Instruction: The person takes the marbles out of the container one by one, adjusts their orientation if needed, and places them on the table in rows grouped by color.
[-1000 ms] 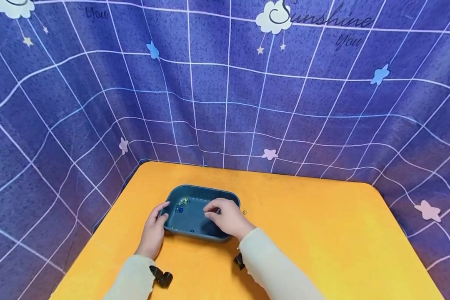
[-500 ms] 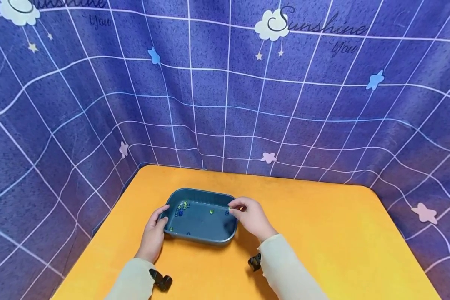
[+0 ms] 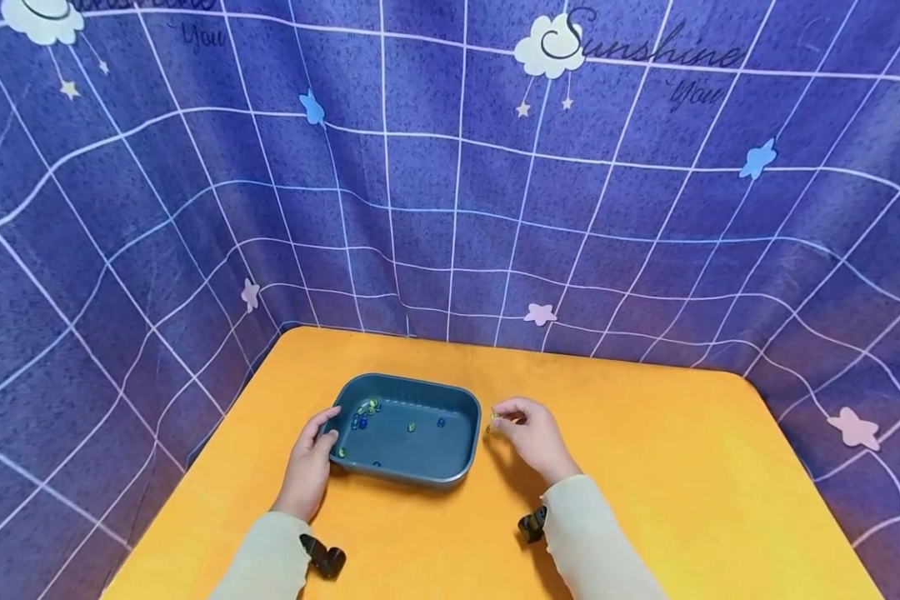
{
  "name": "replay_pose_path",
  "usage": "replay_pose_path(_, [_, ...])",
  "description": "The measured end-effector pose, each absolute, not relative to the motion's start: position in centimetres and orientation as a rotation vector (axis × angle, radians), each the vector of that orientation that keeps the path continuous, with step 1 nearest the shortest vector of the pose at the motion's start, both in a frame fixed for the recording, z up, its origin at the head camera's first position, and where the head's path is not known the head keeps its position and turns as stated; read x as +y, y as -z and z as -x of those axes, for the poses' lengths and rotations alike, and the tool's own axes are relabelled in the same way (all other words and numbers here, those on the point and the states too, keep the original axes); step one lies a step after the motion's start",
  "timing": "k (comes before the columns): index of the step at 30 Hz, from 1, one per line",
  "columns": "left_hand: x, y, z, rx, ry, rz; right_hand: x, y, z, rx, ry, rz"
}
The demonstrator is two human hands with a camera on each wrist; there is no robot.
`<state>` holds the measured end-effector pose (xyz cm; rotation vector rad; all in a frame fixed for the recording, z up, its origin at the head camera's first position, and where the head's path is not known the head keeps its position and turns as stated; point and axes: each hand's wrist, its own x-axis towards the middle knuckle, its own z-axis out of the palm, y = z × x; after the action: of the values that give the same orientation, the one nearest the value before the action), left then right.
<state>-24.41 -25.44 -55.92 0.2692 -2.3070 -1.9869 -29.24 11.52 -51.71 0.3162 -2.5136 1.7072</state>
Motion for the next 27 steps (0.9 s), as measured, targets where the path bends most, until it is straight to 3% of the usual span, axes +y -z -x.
replay_pose_path(27, [-25.7,56.1,24.4,-2.308,1.973,-0.26,13.6,55.5,30.4,-2.76,-1.575,-0.126])
